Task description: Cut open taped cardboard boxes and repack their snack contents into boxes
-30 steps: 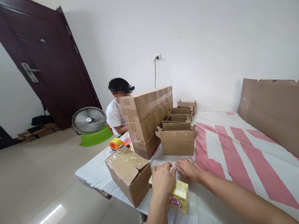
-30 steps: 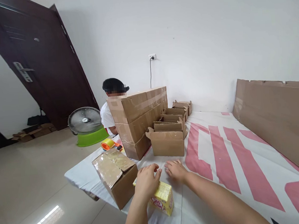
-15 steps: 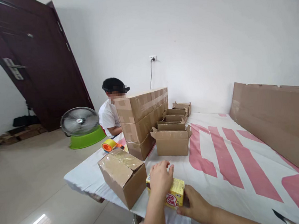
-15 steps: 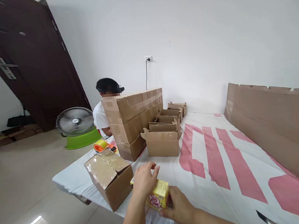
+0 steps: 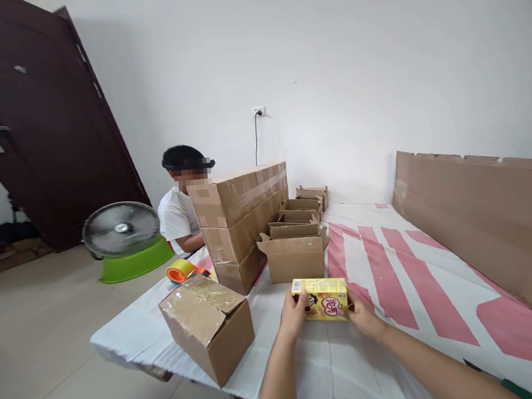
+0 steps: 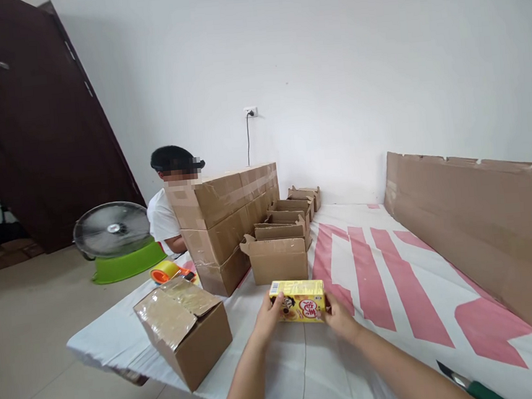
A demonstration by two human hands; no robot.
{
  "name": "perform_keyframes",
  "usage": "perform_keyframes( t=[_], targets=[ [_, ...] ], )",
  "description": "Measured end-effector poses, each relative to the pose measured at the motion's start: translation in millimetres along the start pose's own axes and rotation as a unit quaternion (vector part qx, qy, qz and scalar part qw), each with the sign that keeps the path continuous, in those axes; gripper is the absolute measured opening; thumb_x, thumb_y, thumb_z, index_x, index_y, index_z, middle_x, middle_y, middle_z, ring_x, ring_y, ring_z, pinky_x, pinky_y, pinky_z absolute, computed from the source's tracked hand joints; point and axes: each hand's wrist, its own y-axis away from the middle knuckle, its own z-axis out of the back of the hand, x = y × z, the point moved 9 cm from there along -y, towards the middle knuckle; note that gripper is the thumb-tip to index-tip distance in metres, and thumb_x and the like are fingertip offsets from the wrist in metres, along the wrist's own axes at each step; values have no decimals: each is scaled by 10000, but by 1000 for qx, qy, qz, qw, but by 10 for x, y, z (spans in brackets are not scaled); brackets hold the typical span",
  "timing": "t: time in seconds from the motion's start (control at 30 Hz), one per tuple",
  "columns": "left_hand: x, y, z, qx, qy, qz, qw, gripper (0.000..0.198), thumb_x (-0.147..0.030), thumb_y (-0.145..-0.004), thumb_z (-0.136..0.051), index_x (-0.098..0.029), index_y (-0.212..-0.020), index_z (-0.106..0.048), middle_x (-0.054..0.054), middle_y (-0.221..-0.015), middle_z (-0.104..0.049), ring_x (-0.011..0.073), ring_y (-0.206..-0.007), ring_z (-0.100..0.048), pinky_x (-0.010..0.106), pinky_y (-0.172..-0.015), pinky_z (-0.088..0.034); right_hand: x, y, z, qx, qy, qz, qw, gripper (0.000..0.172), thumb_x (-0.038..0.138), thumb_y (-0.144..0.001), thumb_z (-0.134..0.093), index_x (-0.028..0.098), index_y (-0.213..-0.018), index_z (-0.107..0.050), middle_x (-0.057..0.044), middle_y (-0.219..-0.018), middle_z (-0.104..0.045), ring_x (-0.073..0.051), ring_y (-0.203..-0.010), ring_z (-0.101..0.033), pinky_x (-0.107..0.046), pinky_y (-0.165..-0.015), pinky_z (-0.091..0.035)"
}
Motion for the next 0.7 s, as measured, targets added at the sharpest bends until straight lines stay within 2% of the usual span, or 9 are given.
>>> perform_keyframes(
  t=[0.1, 0.2, 0.33, 0.4, 0.5, 0.6, 0.7],
  targets=[
    [65, -17, -239, 46, 64, -3, 997, 669, -619, -734, -612, -158, -1216, -548, 155, -1220, -635, 279, -1102, -629, 381, -907, -507, -51, -80, 236, -46, 21, -4, 999, 595, 596, -689, -658, 211, -1138, -592, -108, -1086, -710, -286, -964, -669, -434, -862, -541],
    [56, -16, -415, 103, 104, -14, 989, 682, -587, -698, -667, -190, -1243, -564, 135, -1273, -625, 288, -1198, -575, 390, -963, -484, -134, -104, 408, -89, 52, -16, 995, 522, 545, -744, -606, 204, -1140, -602, -93, -1060, -723, -272, -960, -676, -411, -846, -545],
    [121, -58, -474, 118, 110, -13, 987, 689, -418, -664, -732, -223, -1299, -549, 112, -1379, -559, 305, -1318, -463, 409, -996, -455, -207, -144, 493, -128, 105, -37, 986, 418, 456, -770, -592, 214, -1108, -637, -75, -990, -744, -272, -924, -690, -386, -795, -546],
    [191, -111, -423, 101, 99, -7, 990, 690, -320, -671, -709, -229, -1330, -526, 105, -1418, -519, 299, -1329, -446, 391, -982, -464, -206, -201, 469, -138, 128, -44, 981, 396, 420, -780, -581, 217, -1115, -641, -70, -987, -746, -264, -923, -692, -360, -788, -539],
    [301, -218, -246, 59, 71, 6, 996, 702, -214, -670, -648, -225, -1357, -505, 98, -1418, -497, 269, -1258, -506, 340, -958, -481, -188, -332, 360, -146, 157, -53, 975, 369, 378, -781, -585, 218, -1106, -653, -73, -966, -745, -252, -899, -694, -333, -776, -525],
    [383, -329, 12, 1, 33, 14, 999, 696, -178, -649, -616, -200, -1339, -529, 103, -1322, -505, 250, -1189, -539, 322, -973, -472, -174, -488, 165, -142, 169, -56, 974, 328, 349, -783, -593, 208, -1068, -673, -86, -955, -744, -248, -854, -697, -329, -747, -524],
    [418, -404, 239, -54, 0, 14, 998, 732, -170, -632, -594, -179, -1359, -502, 102, -1242, -495, 256, -1190, -529, 355, -1053, -413, -157, -633, -77, -130, 166, -47, 976, 371, 327, -804, -574, 215, -1150, -647, -74, -932, -749, -242, -812, -704, -329, -720, -534]
  ],
)
